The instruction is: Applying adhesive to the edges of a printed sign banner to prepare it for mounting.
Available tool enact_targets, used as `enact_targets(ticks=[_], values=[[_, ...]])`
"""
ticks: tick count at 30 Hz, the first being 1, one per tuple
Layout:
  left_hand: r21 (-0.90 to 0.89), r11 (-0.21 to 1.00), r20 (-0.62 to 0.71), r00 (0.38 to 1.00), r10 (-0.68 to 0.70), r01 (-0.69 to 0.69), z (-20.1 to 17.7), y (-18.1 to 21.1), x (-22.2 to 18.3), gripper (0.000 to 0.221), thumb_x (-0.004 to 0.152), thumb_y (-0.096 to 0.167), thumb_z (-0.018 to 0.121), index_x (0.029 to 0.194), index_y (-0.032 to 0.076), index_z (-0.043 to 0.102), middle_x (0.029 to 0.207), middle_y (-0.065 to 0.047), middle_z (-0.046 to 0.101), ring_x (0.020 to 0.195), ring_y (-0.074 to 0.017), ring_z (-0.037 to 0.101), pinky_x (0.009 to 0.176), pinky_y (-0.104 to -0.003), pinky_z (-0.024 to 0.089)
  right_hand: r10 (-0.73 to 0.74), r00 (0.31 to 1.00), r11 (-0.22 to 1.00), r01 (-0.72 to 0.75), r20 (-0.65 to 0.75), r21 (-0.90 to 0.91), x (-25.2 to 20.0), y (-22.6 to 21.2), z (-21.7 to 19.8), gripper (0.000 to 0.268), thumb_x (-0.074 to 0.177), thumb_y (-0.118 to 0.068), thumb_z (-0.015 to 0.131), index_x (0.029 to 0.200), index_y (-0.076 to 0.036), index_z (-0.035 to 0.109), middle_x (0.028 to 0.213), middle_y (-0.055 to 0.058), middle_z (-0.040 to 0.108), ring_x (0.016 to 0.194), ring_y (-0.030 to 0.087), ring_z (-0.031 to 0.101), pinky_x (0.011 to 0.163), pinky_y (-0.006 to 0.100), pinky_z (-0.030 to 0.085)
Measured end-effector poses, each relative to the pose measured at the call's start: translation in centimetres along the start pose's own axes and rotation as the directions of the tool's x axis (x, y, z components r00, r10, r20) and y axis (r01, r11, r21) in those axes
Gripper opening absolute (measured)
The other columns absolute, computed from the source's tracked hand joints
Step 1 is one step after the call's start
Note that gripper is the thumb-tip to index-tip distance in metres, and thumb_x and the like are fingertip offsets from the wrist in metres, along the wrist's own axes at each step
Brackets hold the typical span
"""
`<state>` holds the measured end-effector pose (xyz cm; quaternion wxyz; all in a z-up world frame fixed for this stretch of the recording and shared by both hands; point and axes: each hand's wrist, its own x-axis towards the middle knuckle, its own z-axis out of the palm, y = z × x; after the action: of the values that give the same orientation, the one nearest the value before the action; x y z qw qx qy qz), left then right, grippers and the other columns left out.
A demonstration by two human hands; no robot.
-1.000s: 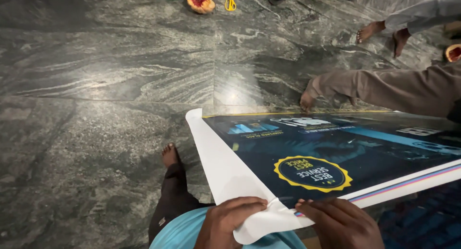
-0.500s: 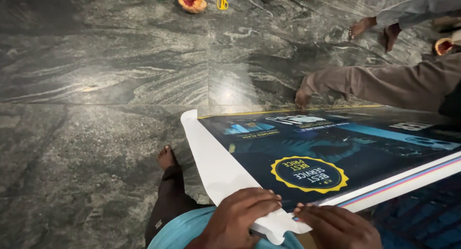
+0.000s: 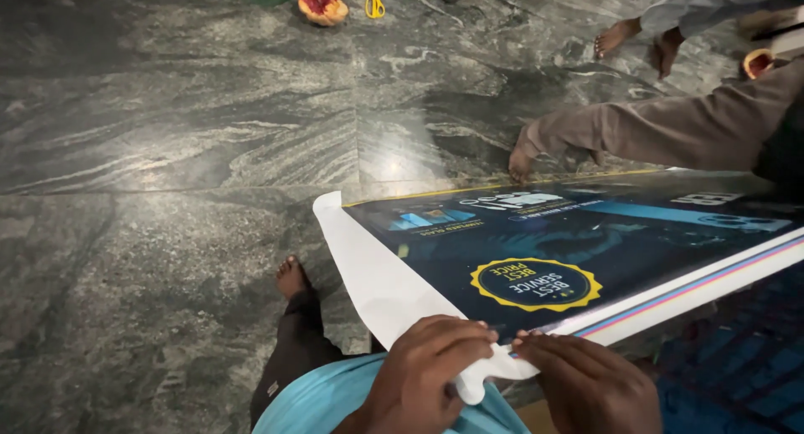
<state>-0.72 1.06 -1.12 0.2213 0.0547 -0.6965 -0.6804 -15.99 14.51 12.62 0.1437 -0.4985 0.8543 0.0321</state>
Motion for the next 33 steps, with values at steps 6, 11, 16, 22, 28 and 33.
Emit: enact_targets(ticks=[6,11,16,22,28,33], values=[[0.061,0.991,-0.016,0.992,-0.122,0.122,1.1,2.6,0.9,0.059,0.072,0.003,0.083,0.129,-0.003,0.067,0.138,-0.021,0.064,0.128,-0.0384,0.059,0.106,-0.045,0.046,0.009,0.997,1.000,-0.010,-0.080,-0.015,-0.3,-0.7,0.2,0.029,0.072,-0.003,0.076,0.097,-0.015,0.081,0.099,0.003,0.080,0.096,0.017,0.078,0.083,0.036,0.060],[0.083,0.985,0.010,0.988,-0.155,0.153,2.1,1.6,0.5,0.057,0.068,0.003,0.082,0.123,0.000,0.070,0.130,-0.015,0.069,0.126,-0.0328,0.062,0.106,-0.044,0.047,-0.018,0.995,1.000,0.018,-0.099,-0.002,-0.6,-0.8,0.3,0.031,0.071,-0.002,0.075,0.097,-0.016,0.081,0.099,0.002,0.081,0.096,0.017,0.078,0.083,0.035,0.061],[0.047,0.992,-0.026,0.993,-0.117,0.118,2.4,1.9,0.7,0.054,0.068,-0.004,0.078,0.121,0.003,0.073,0.129,-0.012,0.072,0.123,-0.0301,0.065,0.103,-0.040,0.052,0.019,0.997,0.999,-0.022,-0.071,-0.042,-0.3,-2.0,-0.5,0.031,0.072,-0.004,0.077,0.100,-0.016,0.082,0.101,0.002,0.080,0.097,0.018,0.076,0.082,0.036,0.059],[-0.007,0.998,-0.158,0.985,-0.066,0.065,2.3,1.7,0.6,0.045,0.066,-0.006,0.075,0.110,0.002,0.076,0.119,-0.012,0.077,0.117,-0.0297,0.073,0.101,-0.039,0.058,0.159,0.974,0.896,-0.074,-0.159,0.438,-8.5,6.5,4.4,0.026,0.091,-0.010,0.067,0.116,-0.006,0.070,0.113,0.014,0.079,0.117,0.026,0.073,0.100,0.041,0.055],[-0.061,0.998,-0.096,0.995,-0.004,-0.002,1.5,1.9,1.0,0.043,0.070,-0.006,0.077,0.113,0.000,0.073,0.121,-0.014,0.075,0.117,-0.0301,0.073,0.098,-0.038,0.060,0.426,0.185,-0.495,-0.772,0.886,0.399,-3.8,3.3,3.9,0.079,0.092,-0.067,0.044,0.111,0.007,0.062,0.080,0.021,0.066,0.074,0.031,0.066,0.065,0.043,0.054],[-0.028,0.999,-0.088,0.996,0.030,-0.033,1.6,1.7,0.8,0.047,0.064,-0.009,0.072,0.110,0.000,0.075,0.119,-0.013,0.076,0.116,-0.0307,0.073,0.097,-0.040,0.060,0.528,0.054,-0.377,-0.879,0.847,0.291,0.2,1.0,2.8,0.083,0.091,-0.078,0.048,0.078,0.003,0.063,0.055,0.008,0.044,0.042,0.020,0.036,0.041,0.032,0.026]])
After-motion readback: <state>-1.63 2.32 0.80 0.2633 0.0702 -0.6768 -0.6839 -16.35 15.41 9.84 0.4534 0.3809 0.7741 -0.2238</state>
